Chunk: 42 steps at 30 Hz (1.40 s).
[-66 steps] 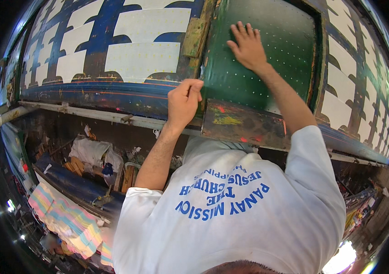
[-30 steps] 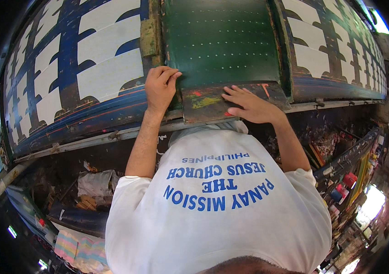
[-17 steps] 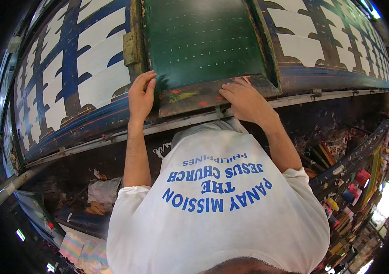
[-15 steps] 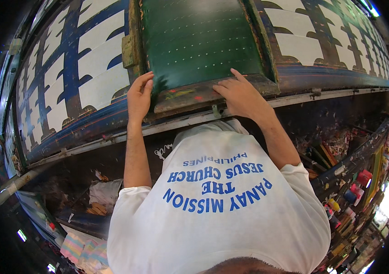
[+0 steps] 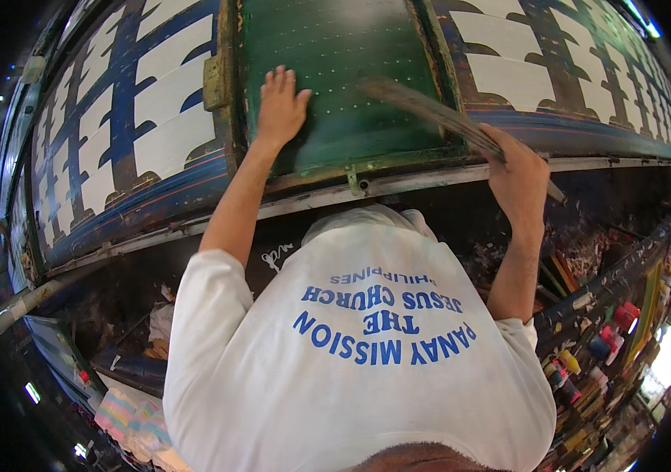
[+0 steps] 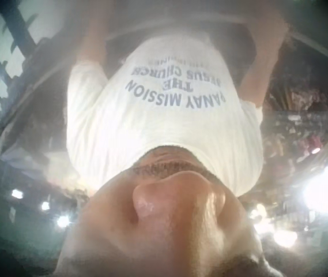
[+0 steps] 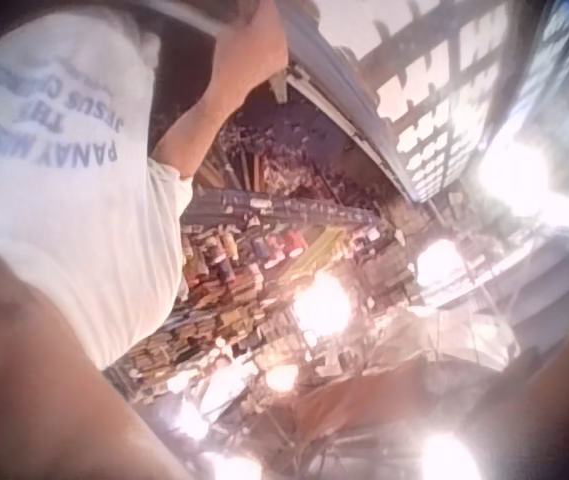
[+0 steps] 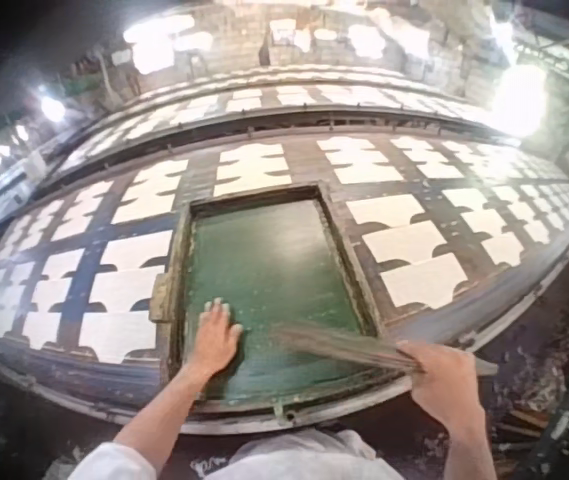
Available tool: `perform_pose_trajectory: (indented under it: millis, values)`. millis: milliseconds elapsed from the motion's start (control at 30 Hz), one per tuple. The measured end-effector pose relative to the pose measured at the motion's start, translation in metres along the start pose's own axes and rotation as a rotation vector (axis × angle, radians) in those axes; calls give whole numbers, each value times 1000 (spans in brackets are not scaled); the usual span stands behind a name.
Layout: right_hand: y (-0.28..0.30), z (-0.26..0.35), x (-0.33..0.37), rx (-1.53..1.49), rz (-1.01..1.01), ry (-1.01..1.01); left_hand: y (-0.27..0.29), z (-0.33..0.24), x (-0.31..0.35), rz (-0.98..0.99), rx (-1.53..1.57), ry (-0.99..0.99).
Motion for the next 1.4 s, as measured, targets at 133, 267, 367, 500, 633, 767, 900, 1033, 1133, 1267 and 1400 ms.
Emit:
perform_pose_trajectory:
  millis: [133, 267, 367, 500, 633, 767, 900, 1033, 1133, 1267, 1400]
  values:
    - [20, -51, 34, 32, -109, -269, -65, -74, -52, 127, -212, -266]
    - [23, -88, 69, -35, -137, -499, -102, -163, -84, 236, -125, -484]
    - [23, -105, 88, -34, -141, -613, -113, -213, -72, 302, 51, -561]
    - [19, -111, 97, -137, -178, -603, -117, -234, -61, 569, 355, -455]
    - [10, -117, 91, -153, -168, -610, -107, -268, -51, 703, 550, -343]
    - [5, -117, 74, -155, -120, -571, -96, -314, -20, 552, 382, -305]
    - [4, -118, 55, -156, -57, -559, -81, -326, -12, 421, 355, -239]
    - [4, -115, 40, -185, -40, -467, -71, -319, -17, 517, 332, -63]
    - [2, -115, 32, -189, -26, -427, -65, -316, -23, 500, 382, 19]
    - [2, -116, 29, -240, 6, -376, -76, -303, -27, 501, 596, 196]
    - [5, -124, 31, -226, 47, -378, -86, -293, -27, 501, 688, 319]
Point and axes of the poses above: each hand's wrist, its own x-axis away from the middle knuckle, its own y-axis out of the back of the hand, z = x × y, the point moved 7 cm from there along -x, towards the middle knuckle, and after that the axes turned 7 degrees about -y, right-handed, at the moved point
